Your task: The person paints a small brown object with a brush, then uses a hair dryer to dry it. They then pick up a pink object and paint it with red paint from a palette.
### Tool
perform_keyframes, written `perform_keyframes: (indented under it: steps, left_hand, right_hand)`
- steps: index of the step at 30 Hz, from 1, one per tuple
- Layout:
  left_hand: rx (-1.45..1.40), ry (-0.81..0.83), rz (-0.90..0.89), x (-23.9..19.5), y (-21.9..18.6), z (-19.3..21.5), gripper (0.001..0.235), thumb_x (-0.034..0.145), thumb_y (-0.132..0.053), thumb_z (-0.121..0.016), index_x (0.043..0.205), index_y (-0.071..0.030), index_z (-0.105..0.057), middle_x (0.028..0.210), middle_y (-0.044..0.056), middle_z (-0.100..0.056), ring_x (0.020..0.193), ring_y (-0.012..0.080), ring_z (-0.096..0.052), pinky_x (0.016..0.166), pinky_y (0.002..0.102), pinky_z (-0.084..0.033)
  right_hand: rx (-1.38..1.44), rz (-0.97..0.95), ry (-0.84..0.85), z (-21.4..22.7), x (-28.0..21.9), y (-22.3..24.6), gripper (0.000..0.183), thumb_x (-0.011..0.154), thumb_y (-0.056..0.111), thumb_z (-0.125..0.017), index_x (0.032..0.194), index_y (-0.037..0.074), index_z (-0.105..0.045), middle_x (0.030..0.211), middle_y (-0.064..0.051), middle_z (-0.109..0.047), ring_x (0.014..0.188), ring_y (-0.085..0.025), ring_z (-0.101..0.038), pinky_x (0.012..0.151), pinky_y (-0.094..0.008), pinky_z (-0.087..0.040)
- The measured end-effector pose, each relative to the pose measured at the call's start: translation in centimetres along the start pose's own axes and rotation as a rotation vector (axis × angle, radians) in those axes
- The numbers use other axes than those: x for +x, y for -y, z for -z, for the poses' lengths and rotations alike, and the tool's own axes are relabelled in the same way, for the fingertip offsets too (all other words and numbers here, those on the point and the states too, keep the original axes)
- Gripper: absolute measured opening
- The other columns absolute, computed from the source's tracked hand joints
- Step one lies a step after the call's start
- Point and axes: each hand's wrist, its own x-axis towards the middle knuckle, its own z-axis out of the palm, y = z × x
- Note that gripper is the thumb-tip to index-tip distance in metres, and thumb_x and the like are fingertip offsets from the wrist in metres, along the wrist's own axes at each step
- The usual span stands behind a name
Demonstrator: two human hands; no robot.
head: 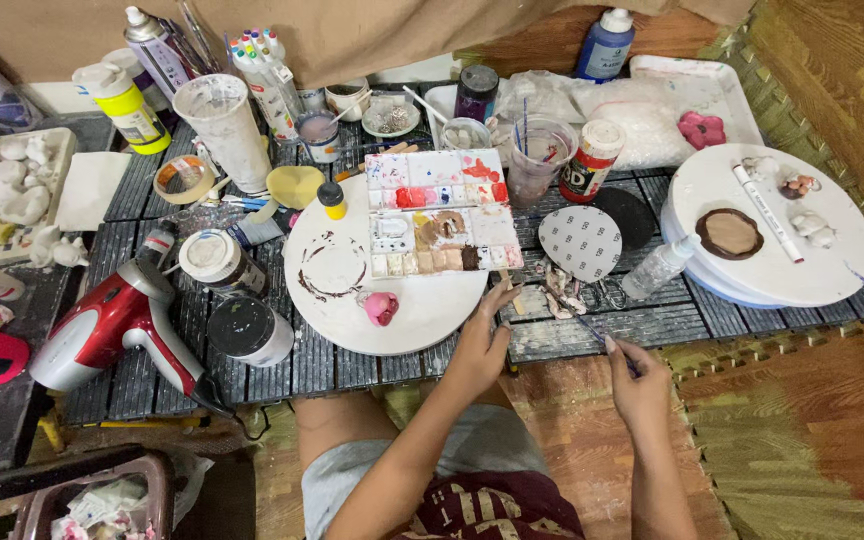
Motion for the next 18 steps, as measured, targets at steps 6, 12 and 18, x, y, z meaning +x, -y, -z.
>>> perform_keyframes:
  steps: [6,12,18]
  left_hand:
    - [0.022,0.003,-0.007,-0.3,1.2,-0.3,0.056,0.096,0.0,-0.05,0.152,0.0,-0.042,0.15,0.022,-0.056,0.145,0.0377,-0.051,0.123,0.044,-0.035]
    - [0.115,0.001,0.057,-0.4,0.7,-0.4,0.056,0.096,-0.003,-0.053,0.15,0.001,-0.039,0.146,0.02,-0.059,0.14,0.0379,-0.048,0.117,0.044,-0.033]
    - [0.126,-0.094,0.106,-0.6,1.7,-0.8,0.038,0.106,-0.006,-0.053,0.144,-0.003,-0.05,0.133,0.019,-0.068,0.123,0.0331,-0.066,0.1,0.039,-0.052]
  right_hand:
    - [-0.121,-0.128,0.085,3.0,-0.8,-0.3,0.032,0.098,0.033,-0.071,0.115,0.006,-0.078,0.087,-0.013,-0.077,0.076,-0.02,-0.07,0.072,-0.035,-0.053]
    - [-0.296,-0.365,0.272,6.0,-0.2,-2.7,0.027,0.102,0.035,-0.063,0.113,0.019,-0.08,0.058,-0.008,-0.056,0.05,-0.016,-0.041,0.052,-0.034,-0.034]
    - [0.365,-0.498,0.397,7.6,0.4,-5.9,0.031,0.104,0.027,-0.055,0.098,0.002,-0.071,0.058,0.005,-0.037,0.048,-0.01,-0.028,0.044,-0.028,-0.021]
